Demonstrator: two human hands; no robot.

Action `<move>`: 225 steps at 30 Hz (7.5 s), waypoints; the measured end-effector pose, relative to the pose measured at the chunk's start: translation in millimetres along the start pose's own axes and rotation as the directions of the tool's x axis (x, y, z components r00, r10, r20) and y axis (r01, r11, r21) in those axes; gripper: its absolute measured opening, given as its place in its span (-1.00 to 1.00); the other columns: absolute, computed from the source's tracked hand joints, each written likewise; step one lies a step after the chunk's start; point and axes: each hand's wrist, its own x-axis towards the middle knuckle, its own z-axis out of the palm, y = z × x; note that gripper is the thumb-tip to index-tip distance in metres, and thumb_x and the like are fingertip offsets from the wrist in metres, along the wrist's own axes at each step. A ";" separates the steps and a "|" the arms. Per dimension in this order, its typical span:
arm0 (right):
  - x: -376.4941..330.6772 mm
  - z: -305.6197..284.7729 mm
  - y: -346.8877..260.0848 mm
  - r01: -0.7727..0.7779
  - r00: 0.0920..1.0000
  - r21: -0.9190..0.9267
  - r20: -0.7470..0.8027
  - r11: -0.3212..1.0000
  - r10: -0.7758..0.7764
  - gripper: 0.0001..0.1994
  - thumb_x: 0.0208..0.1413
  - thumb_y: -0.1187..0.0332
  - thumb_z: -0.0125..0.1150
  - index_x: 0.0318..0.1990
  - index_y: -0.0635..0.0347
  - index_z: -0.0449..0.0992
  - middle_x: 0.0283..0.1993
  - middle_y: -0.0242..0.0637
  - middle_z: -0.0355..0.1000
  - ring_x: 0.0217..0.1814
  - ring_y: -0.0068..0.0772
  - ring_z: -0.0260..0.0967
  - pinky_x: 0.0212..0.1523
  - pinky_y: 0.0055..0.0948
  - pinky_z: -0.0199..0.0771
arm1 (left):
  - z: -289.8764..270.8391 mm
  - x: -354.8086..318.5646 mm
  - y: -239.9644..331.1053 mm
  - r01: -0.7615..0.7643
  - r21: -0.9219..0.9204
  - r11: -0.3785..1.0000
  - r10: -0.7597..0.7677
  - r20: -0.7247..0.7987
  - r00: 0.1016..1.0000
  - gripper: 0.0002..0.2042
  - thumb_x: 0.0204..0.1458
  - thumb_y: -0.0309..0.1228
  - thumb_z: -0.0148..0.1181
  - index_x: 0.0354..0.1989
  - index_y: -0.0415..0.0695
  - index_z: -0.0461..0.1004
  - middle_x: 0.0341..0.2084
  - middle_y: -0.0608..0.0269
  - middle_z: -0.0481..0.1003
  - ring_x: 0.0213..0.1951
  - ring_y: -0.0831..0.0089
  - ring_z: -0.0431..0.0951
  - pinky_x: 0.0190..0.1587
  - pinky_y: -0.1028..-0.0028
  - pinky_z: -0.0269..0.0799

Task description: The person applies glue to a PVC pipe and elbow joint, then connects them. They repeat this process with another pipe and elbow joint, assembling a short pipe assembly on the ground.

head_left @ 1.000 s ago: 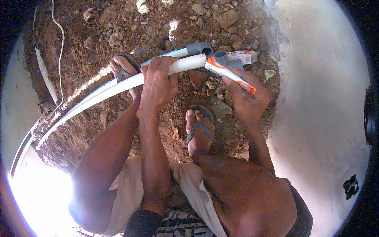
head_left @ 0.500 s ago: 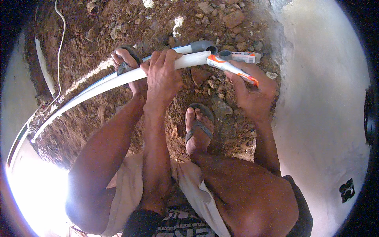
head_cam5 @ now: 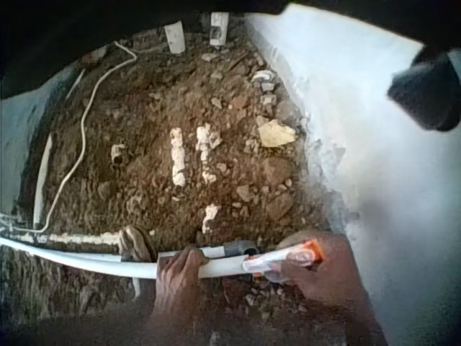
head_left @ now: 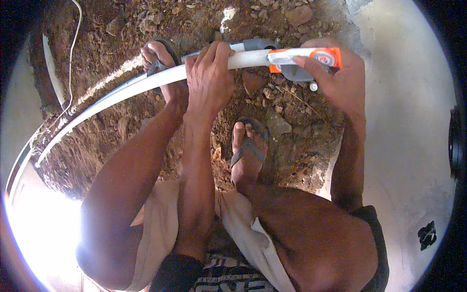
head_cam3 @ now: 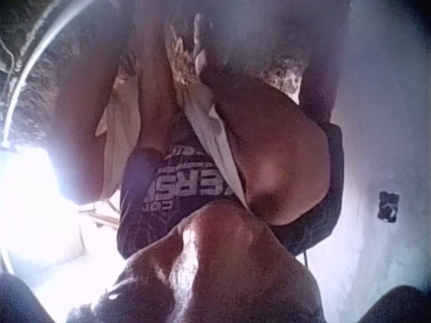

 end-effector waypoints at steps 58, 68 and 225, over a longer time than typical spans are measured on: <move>117.8 -13.5 -71.1 0.229 0.775 -0.362 0.629 0.904 0.055 -0.81 -0.15 0.37 0.48 -0.44 0.27 0.60 -0.52 -0.26 0.53 -0.59 -0.52 0.39 -0.59 -0.45 0.30 | 9.4 -0.9 -2.0 -0.054 0.039 0.998 0.055 -0.034 0.998 -0.65 -0.19 -0.50 0.34 -0.19 0.02 0.41 -0.25 0.24 0.51 -0.18 0.06 0.56 -0.12 0.05 0.28; 124.9 -13.4 -67.7 0.268 0.689 -0.247 0.725 0.931 -0.006 -0.82 -0.08 0.40 0.44 -0.52 0.26 0.53 -0.59 -0.33 0.43 -0.67 -0.58 0.27 -0.69 -0.51 0.16 | 9.0 -3.4 0.1 -0.043 -0.014 0.999 0.043 -0.001 0.999 -0.54 -0.30 -0.67 0.28 -0.15 -0.03 0.37 -0.22 0.28 0.51 -0.11 0.10 0.55 -0.04 0.07 0.14; -55.7 137.9 30.3 0.179 0.792 0.833 -0.437 0.523 0.426 -0.81 0.12 0.60 0.26 -0.15 0.41 0.41 -0.12 0.09 0.54 -0.14 -0.20 0.59 -0.09 -0.32 0.68 | -81.2 64.4 21.8 0.049 -0.192 0.980 0.003 0.265 0.964 -0.67 -0.09 -0.44 0.45 -0.14 -0.21 0.54 -0.30 0.11 0.59 -0.24 0.35 0.58 -0.15 0.36 0.47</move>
